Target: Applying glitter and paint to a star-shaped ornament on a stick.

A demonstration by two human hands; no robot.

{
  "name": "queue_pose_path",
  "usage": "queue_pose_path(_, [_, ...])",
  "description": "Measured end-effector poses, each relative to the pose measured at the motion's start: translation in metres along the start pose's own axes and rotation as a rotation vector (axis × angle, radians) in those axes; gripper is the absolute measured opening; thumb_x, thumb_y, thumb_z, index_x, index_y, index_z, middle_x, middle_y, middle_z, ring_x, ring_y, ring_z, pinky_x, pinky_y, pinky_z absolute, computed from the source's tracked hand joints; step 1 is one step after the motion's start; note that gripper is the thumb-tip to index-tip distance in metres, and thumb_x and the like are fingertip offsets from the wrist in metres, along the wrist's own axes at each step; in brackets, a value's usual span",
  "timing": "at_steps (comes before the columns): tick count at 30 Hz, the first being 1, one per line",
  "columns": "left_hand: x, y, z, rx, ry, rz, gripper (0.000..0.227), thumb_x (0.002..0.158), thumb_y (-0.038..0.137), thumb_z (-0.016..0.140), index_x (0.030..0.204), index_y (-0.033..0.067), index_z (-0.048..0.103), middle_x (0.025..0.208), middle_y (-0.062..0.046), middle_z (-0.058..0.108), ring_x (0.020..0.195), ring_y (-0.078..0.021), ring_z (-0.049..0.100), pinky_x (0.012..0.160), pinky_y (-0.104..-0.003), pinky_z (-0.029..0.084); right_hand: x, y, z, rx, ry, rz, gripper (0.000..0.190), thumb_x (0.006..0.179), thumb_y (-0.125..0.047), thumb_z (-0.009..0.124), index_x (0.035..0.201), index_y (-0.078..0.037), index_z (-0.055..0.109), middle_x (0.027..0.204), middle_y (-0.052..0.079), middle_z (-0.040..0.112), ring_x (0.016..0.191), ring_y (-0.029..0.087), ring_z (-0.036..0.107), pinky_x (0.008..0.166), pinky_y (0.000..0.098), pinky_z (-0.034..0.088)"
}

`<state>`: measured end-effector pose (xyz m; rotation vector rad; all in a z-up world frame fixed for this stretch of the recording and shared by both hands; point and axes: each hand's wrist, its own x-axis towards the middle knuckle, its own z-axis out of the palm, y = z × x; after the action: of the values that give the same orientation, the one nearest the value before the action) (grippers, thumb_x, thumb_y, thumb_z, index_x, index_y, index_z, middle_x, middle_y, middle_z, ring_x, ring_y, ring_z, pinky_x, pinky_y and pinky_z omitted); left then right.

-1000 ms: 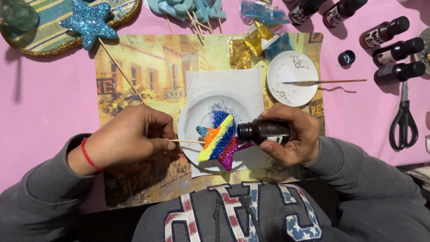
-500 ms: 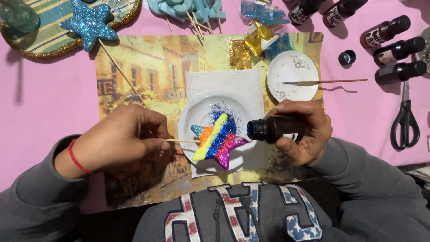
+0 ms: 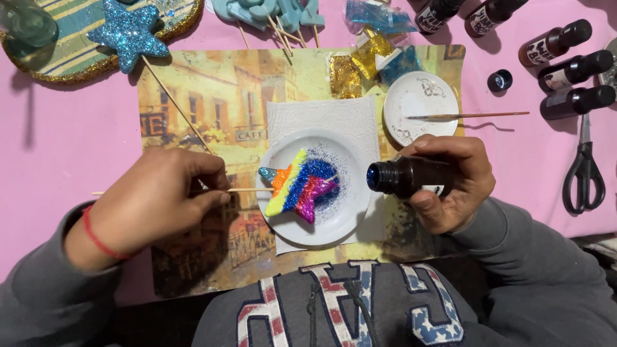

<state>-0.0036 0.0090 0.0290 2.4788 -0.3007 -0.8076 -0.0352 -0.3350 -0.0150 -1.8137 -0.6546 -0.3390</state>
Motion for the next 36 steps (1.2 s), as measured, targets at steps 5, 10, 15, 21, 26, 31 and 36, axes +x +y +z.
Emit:
queue_pose_path(5, [0.001,0.004,-0.003,0.015,-0.048,-0.045,0.006,0.074,0.015,0.073,0.073,0.0088,0.072,0.058,-0.003,0.073,0.039,-0.0178,0.056,0.047,-0.029,0.047,0.004,-0.001,-0.001,0.025,-0.020,-0.024,0.048,0.088,-0.033,0.061,0.115,0.001,0.040,0.093,0.016,0.061,0.069,0.015,0.062,0.064,0.0212,0.053])
queue_pose_path(10, [-0.002,0.003,-0.001,-0.016,-0.044,-0.045,0.009,0.073,0.014,0.074,0.074,0.0061,0.072,0.064,-0.004,0.076,0.041,-0.0187,0.058,0.049,-0.030,0.048,0.000,-0.003,-0.001,0.048,-0.019,0.021,0.049,0.087,-0.032,0.062,0.115,0.001,0.039,0.094,0.016,0.060,0.072,0.017,0.061,0.067,0.0230,0.053])
queue_pose_path(15, [-0.022,0.021,-0.013,-0.077,-0.017,-0.014,0.006,0.071,0.016,0.073,0.069,0.0108,0.074,0.057,0.000,0.076,0.040,-0.0166,0.061,0.047,-0.027,0.050,-0.003,-0.003,-0.001,-0.022,0.044,0.019,0.053,0.087,-0.036,0.062,0.116,0.002,0.041,0.102,0.016,0.059,0.079,0.018,0.064,0.072,0.0235,0.054])
queue_pose_path(21, [-0.028,0.022,-0.016,-0.018,0.062,0.083,0.020,0.063,0.010,0.069,0.081,0.0117,0.075,0.068,-0.001,0.080,0.044,-0.0222,0.070,0.049,-0.031,0.055,-0.002,-0.003,-0.003,-0.018,0.046,0.005,0.052,0.088,-0.036,0.060,0.116,0.002,0.040,0.101,0.015,0.059,0.075,0.017,0.064,0.069,0.0222,0.054])
queue_pose_path(26, [-0.021,0.033,-0.019,0.076,0.014,0.018,0.010,0.069,0.012,0.068,0.077,0.0115,0.074,0.070,-0.001,0.078,0.048,-0.0233,0.068,0.053,-0.031,0.054,0.003,-0.008,-0.003,0.000,0.048,-0.016,0.051,0.089,-0.038,0.060,0.115,0.001,0.040,0.099,0.016,0.059,0.073,0.016,0.062,0.067,0.0223,0.053])
queue_pose_path(31, [-0.017,0.026,-0.011,0.038,0.040,0.058,0.010,0.068,0.010,0.066,0.075,0.0085,0.073,0.069,-0.003,0.077,0.048,-0.0229,0.066,0.053,-0.031,0.053,0.006,-0.009,-0.003,0.021,0.027,-0.030,0.050,0.089,-0.037,0.060,0.114,0.001,0.039,0.093,0.016,0.060,0.070,0.015,0.060,0.065,0.0218,0.050])
queue_pose_path(36, [-0.013,0.026,-0.011,0.010,0.044,0.073,0.019,0.069,0.002,0.066,0.083,0.0089,0.076,0.080,-0.006,0.079,0.053,-0.0183,0.076,0.051,-0.025,0.063,0.002,-0.006,-0.004,-0.031,0.054,-0.047,0.051,0.088,-0.037,0.060,0.114,0.002,0.041,0.101,0.016,0.058,0.076,0.017,0.064,0.069,0.0227,0.054])
